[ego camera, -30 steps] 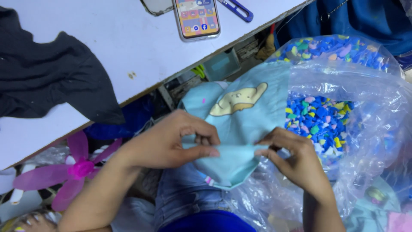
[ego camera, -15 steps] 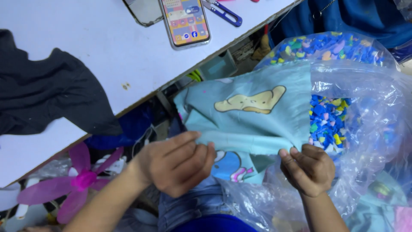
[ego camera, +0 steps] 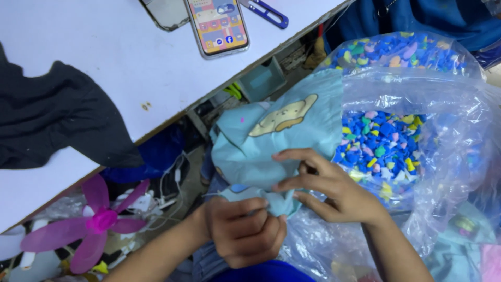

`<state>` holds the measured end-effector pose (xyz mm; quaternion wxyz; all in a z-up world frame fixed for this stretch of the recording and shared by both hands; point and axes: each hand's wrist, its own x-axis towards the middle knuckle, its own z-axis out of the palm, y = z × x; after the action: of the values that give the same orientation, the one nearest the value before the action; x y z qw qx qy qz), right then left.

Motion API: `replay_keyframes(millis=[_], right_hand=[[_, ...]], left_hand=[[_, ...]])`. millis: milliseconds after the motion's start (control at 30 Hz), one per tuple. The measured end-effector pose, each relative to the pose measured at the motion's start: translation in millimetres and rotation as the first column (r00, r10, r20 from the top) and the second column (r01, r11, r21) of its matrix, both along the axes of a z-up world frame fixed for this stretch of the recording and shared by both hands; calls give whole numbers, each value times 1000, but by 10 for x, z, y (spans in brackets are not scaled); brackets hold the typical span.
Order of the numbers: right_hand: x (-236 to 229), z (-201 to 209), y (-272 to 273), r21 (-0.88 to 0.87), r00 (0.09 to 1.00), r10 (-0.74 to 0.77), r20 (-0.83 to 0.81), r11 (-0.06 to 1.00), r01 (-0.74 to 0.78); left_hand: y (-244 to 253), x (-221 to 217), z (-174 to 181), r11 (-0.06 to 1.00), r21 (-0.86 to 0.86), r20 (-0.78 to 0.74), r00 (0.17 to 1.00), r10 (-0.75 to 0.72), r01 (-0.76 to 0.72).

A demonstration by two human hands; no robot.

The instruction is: Stuffing a small fabric pillowcase with colorful foam pieces from a large plastic bag at a sewing workstation.

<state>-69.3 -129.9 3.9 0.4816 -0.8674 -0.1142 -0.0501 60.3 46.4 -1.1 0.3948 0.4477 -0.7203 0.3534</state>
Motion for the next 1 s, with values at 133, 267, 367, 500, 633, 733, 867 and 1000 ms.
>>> replay_keyframes(millis=[133,267,367,500,633,733,867,1000], right_hand=[[17,-42,-13,106,1000,9,-23,994,-6],[-33,-132,-81,162,994,-102,45,982,94],[-78,-149,-109,124,984,-171,54,979,163],[-75,-99,-48,213,979,-193,72,961,173],[-80,-103,16,232,966,-228,121,953,196],[-84,-161,17,235,966,-240,99,949,211],[23,-47,17,152,989,-123,82,982,110],[81,15,21,231,1000,21,-18,973,-16]], left_hand=[[90,16,-39,999,21,-25,999,-26,26],[141,37,-99,998,35,-54,997,-49,51],[178,19,-130,990,117,-244,969,-44,75],[205,8,-253,982,156,-454,891,-27,109],[159,-15,-213,990,136,-561,826,52,31],[161,10,-242,991,124,-559,829,26,53],[143,-25,-243,985,163,-540,840,46,51],[100,-49,-231,986,159,-525,850,47,44]])
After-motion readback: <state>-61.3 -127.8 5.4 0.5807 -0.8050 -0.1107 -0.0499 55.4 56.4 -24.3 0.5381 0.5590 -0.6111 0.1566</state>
